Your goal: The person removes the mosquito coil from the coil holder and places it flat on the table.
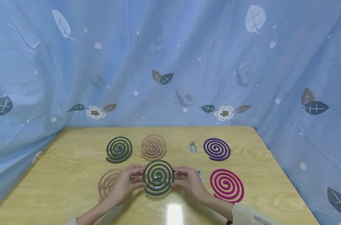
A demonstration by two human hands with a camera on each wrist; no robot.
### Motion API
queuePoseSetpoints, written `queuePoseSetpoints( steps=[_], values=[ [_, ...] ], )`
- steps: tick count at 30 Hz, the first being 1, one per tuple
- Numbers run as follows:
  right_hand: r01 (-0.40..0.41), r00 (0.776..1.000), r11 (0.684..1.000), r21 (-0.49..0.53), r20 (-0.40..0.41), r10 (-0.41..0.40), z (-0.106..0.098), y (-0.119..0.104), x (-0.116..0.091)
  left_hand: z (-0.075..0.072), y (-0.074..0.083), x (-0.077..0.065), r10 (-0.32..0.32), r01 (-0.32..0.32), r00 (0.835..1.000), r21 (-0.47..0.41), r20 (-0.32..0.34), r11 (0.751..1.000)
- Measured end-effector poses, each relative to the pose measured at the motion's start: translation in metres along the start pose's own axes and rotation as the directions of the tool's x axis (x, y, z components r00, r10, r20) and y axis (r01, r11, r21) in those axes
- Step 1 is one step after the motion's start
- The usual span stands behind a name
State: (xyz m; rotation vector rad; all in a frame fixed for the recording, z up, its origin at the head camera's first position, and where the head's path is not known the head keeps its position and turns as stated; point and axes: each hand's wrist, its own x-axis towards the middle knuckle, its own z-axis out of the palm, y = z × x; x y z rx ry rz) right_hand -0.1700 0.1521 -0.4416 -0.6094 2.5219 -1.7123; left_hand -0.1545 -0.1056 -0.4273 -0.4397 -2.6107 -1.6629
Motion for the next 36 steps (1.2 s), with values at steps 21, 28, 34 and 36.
queuePoseSetpoints(
  steps=[21, 28, 34, 36],
  values=[
    [0.099, 0.99, 0.988, 0.12, -0.117, -0.085, -0.021, 0.015, -0.022, 0.023, 0.012, 0.001, 0.021, -0.019, 1.0, -0.159, 0.009, 0.987],
    [0.095, 0.992, 0.986, 0.137, -0.098, -0.082, -0.031, 0.017, -0.028, 0.036, 0.009, 0.003, 0.019, -0.018, 1.0, -0.145, 0.008, 0.989],
    [0.068, 0.994, 0.981, 0.18, -0.099, -0.051, -0.037, 0.021, -0.034, 0.043, 0.009, 0.003, 0.0, 0.005, 0.999, -0.145, 0.039, 0.989],
    [0.031, 0.995, 0.981, 0.194, -0.096, -0.013, -0.039, 0.021, -0.036, 0.045, 0.009, 0.004, 0.0, 0.006, 0.999, -0.141, 0.038, 0.99]
  ],
)
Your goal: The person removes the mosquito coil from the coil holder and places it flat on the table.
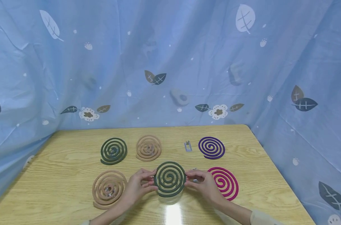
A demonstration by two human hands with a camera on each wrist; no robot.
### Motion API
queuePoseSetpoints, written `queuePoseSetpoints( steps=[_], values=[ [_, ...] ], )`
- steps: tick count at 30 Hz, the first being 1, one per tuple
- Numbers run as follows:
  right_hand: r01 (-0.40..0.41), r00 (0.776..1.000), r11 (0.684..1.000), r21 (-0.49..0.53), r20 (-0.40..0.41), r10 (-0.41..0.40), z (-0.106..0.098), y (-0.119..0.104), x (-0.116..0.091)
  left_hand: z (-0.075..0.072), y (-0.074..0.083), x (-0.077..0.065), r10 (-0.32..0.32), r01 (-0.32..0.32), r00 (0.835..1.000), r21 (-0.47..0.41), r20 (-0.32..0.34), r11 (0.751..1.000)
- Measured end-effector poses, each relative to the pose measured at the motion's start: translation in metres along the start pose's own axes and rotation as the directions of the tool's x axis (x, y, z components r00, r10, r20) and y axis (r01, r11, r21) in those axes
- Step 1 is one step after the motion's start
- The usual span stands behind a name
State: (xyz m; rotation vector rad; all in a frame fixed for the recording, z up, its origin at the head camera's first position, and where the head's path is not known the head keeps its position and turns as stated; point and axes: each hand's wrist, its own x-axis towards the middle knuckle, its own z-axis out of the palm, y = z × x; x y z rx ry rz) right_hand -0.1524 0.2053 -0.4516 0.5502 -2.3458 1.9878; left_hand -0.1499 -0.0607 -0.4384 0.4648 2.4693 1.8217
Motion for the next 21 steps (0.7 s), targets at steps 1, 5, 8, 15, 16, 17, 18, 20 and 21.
queuePoseSetpoints(
  steps=[1, 5, 8, 15, 16, 17, 18, 20, 21],
  values=[
    [-0.025, 1.0, 1.0, 0.009, -0.001, 0.025, -0.001, 0.0, -0.001, 0.001, 0.0, 0.0, 0.001, -0.001, 1.0, -0.003, -0.001, 1.0],
    [-0.117, 0.993, 0.992, 0.045, 0.002, 0.117, -0.003, -0.003, -0.004, 0.006, 0.0, 0.001, 0.005, -0.005, 1.0, 0.0, -0.004, 1.0],
    [-0.152, 0.988, 0.986, 0.065, 0.005, 0.152, -0.004, -0.004, -0.007, 0.008, -0.001, 0.0, 0.006, -0.006, 1.0, 0.005, 0.004, 1.0],
    [-0.208, 0.978, 0.976, 0.059, 0.022, 0.207, -0.007, -0.004, -0.011, 0.013, -0.004, -0.003, 0.012, -0.012, 1.0, 0.008, 0.011, 1.0],
    [-0.214, 0.977, 0.975, 0.055, 0.023, 0.213, -0.008, -0.004, -0.011, 0.014, -0.004, -0.003, 0.015, -0.015, 1.0, 0.009, 0.012, 1.0],
    [-0.222, 0.975, 0.974, 0.054, 0.023, 0.221, -0.008, -0.003, -0.012, 0.015, -0.004, -0.003, 0.019, -0.019, 1.0, 0.01, 0.014, 1.0],
    [-0.229, 0.973, 0.972, 0.051, 0.021, 0.229, -0.008, -0.003, -0.013, 0.015, -0.005, -0.003, 0.02, -0.02, 1.0, 0.004, 0.016, 1.0],
    [-0.239, 0.971, 0.97, 0.052, 0.027, 0.237, -0.009, -0.003, -0.014, 0.016, -0.005, -0.003, 0.019, -0.019, 1.0, -0.004, 0.021, 1.0],
    [-0.242, 0.97, 0.969, 0.054, 0.032, 0.241, -0.01, -0.002, -0.014, 0.016, -0.005, -0.004, 0.016, -0.016, 1.0, -0.008, 0.025, 1.0]
  ],
)
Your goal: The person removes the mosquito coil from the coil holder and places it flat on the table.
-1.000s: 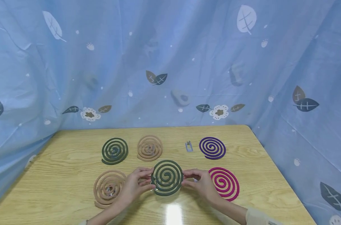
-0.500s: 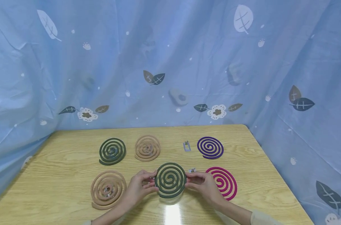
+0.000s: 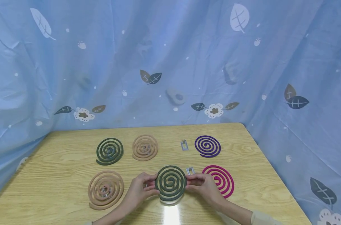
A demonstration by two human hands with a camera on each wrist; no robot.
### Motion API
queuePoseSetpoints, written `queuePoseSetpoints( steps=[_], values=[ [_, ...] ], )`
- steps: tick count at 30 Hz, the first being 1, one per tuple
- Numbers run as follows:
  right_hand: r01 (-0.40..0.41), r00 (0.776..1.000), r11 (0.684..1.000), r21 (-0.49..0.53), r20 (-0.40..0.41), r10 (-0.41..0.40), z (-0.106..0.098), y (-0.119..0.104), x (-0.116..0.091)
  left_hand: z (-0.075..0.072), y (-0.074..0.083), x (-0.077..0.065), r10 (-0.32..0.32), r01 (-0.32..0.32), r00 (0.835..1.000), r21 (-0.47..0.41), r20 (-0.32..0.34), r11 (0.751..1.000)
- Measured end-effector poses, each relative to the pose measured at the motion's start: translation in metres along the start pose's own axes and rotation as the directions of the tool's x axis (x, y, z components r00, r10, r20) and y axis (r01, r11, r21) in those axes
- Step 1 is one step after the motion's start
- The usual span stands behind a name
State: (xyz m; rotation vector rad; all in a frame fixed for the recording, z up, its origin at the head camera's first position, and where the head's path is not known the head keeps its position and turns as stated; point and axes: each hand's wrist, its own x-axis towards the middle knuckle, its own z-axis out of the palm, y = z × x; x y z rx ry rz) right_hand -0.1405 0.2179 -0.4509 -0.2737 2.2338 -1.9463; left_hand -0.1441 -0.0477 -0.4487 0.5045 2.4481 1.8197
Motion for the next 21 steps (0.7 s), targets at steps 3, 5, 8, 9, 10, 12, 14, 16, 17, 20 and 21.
queuePoseSetpoints(
  steps=[3, 5, 8, 9, 10, 12, 14, 16, 17, 20, 21],
  values=[
    [-0.004, 1.0, 1.0, 0.015, 0.025, 0.004, -0.0024, 0.0001, -0.0016, 0.0019, 0.0014, -0.0009, -0.013, 0.013, 1.0, -0.023, 0.013, 1.0],
    [-0.016, 0.999, 0.999, 0.034, 0.045, 0.015, -0.0035, 0.0001, -0.0029, 0.0032, 0.0024, -0.0019, -0.016, 0.017, 1.0, -0.032, 0.025, 0.999],
    [-0.029, 0.997, 0.998, 0.049, 0.073, 0.025, -0.004, 0.0001, -0.0041, 0.0045, 0.0028, -0.0037, -0.011, 0.012, 0.999, -0.015, 0.035, 1.0],
    [-0.035, 0.996, 0.998, 0.051, 0.081, 0.031, -0.0041, 0.0001, -0.0043, 0.0049, 0.0027, -0.0043, -0.009, 0.009, 0.999, -0.008, 0.036, 1.0],
    [-0.037, 0.996, 0.998, 0.047, 0.088, 0.033, -0.0043, 0.0001, -0.0043, 0.0054, 0.0025, -0.0047, -0.005, 0.005, 0.999, 0.001, 0.038, 1.0],
    [-0.033, 0.994, 0.999, 0.042, 0.107, 0.028, -0.005, -0.0001, -0.0038, 0.0062, 0.0022, -0.005, 0.004, -0.005, 0.999, 0.024, 0.043, 1.0],
    [-0.037, 0.993, 0.999, 0.035, 0.117, 0.033, -0.0057, -0.0002, -0.0031, 0.0068, 0.0019, -0.0047, 0.012, -0.013, 0.999, 0.036, 0.049, 0.999],
    [-0.037, 0.992, 0.999, 0.027, 0.124, 0.033, -0.0063, 0.0, -0.0023, 0.0072, 0.0018, -0.0041, 0.021, -0.024, 0.998, 0.056, 0.057, 0.998],
    [-0.04, 0.992, 0.999, 0.024, 0.124, 0.037, -0.0066, -0.0002, -0.0021, 0.0072, 0.0018, -0.0038, 0.022, -0.026, 0.998, 0.062, 0.061, 0.998],
    [-0.042, 0.991, 0.999, 0.012, 0.124, 0.04, -0.0068, -0.0009, -0.002, 0.0075, 0.002, -0.0034, 0.023, -0.028, 0.998, 0.074, 0.067, 0.997],
    [-0.041, 0.991, 0.999, 0.005, 0.125, 0.04, -0.0069, -0.0012, -0.002, 0.0077, 0.0021, -0.0033, 0.02, -0.025, 0.997, 0.077, 0.069, 0.997]
  ],
)
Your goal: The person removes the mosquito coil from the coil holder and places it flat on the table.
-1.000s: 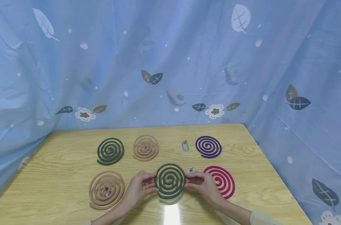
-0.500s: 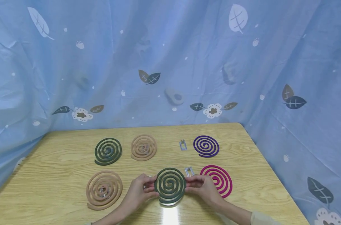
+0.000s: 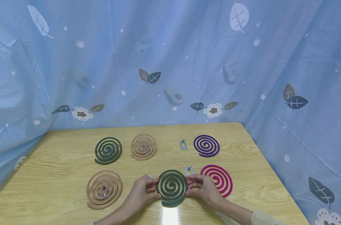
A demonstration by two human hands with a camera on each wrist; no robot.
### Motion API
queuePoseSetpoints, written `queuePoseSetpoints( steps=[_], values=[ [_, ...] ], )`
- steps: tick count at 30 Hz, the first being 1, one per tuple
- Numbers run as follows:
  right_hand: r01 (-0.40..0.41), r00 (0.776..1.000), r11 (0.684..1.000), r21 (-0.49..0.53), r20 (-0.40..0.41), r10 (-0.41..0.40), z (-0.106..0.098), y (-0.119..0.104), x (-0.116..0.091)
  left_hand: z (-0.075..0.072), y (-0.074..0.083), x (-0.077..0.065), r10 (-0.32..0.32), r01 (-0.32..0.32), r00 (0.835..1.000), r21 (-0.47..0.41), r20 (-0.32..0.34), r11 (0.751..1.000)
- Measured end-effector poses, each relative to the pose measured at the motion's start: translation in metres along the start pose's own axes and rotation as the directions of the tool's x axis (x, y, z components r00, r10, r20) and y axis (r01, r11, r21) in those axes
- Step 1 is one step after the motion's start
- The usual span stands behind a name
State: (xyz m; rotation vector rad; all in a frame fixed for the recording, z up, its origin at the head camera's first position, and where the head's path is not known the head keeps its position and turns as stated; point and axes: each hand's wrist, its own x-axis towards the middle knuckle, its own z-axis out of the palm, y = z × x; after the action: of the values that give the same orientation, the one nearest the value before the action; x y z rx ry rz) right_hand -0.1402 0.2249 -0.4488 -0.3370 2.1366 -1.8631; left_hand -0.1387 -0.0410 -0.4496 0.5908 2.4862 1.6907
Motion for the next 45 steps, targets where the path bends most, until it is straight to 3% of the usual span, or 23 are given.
queuePoseSetpoints(
  steps=[12, 25, 45],
  values=[
    [-0.034, 0.998, 0.996, -0.088, -0.047, 0.03, -0.001, -0.005, -0.001, 0.003, 0.001, 0.006, -0.039, 0.039, 0.999, -0.015, 0.038, 0.999],
    [-0.034, 0.997, 0.989, -0.144, -0.08, 0.022, 0.006, -0.008, 0.005, 0.001, 0.004, 0.01, -0.016, 0.009, 0.999, 0.165, 0.038, 0.986],
    [-0.003, 1.0, 0.993, -0.115, 0.022, 0.005, -0.007, -0.002, 0.017, -0.002, 0.002, 0.01, -0.013, 0.006, 0.999, 0.164, 0.039, 0.986]
  ],
)
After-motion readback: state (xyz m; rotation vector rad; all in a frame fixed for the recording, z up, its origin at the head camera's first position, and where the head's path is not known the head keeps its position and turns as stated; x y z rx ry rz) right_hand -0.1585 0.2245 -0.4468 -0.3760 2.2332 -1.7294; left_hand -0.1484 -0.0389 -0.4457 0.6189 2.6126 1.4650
